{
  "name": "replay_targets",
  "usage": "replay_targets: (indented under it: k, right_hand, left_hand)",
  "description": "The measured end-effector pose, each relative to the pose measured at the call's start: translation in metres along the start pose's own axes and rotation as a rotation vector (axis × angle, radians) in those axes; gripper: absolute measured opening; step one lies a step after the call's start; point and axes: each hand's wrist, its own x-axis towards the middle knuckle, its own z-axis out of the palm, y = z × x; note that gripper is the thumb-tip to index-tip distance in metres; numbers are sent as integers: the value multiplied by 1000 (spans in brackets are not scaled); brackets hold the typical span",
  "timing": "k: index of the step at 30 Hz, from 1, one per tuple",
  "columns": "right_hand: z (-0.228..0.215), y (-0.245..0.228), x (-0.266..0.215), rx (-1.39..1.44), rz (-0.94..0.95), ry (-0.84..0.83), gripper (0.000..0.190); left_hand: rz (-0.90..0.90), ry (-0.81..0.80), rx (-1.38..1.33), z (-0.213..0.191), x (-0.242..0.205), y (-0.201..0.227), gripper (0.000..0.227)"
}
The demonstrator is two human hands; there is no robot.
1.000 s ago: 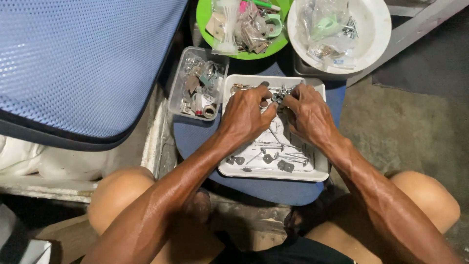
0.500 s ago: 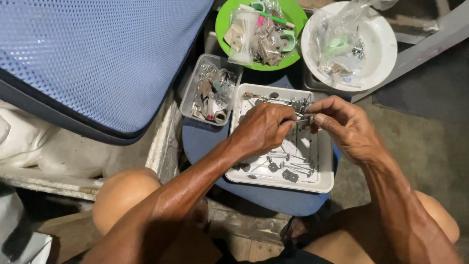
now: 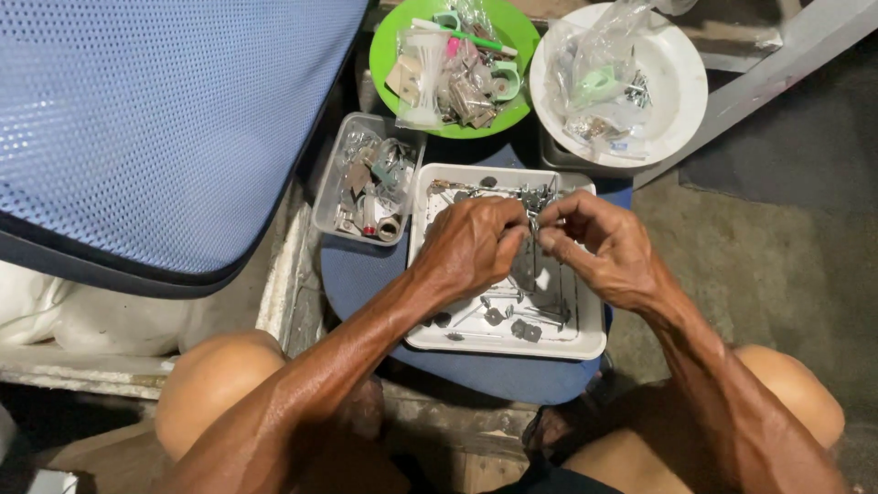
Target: Sorting through a tray of small metal hardware components like screws and brackets.
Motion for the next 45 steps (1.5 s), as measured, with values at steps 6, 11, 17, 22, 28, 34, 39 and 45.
replay_targets:
  k: [6, 11, 17, 22, 28, 34, 39, 45]
  right_hand:
    - [1, -35, 5, -113, -25, 57, 13]
    - [7, -35, 4, -124, -1, 80, 11]
    - [14, -22, 1, 65, 60, 161, 10]
    - [30, -23, -1, 228, 84, 247, 12]
    - [28, -41, -2, 41, 1, 204, 22]
    - [18, -42, 5, -229, -194, 108, 35]
    - [5, -22, 2, -49, -96, 32, 30]
    - [2, -15, -3, 30, -52, -19, 27]
  left_hand:
    - [27, 59, -21, 3, 4, -10, 11]
    - [6, 46, -222, -20, -8, 29, 22]
    - [-68, 97, -364, -13, -7, 22, 21]
    - [-153, 134, -606, -6, -9, 18, 22]
    - [-190, 124, -730, -7, -5, 19, 20]
    - [-256, 82, -888, 0, -2, 14, 23]
    - [-336, -11, -952, -3, -4, 15, 28]
    - [-358, -110, -914, -6, -4, 12, 25]
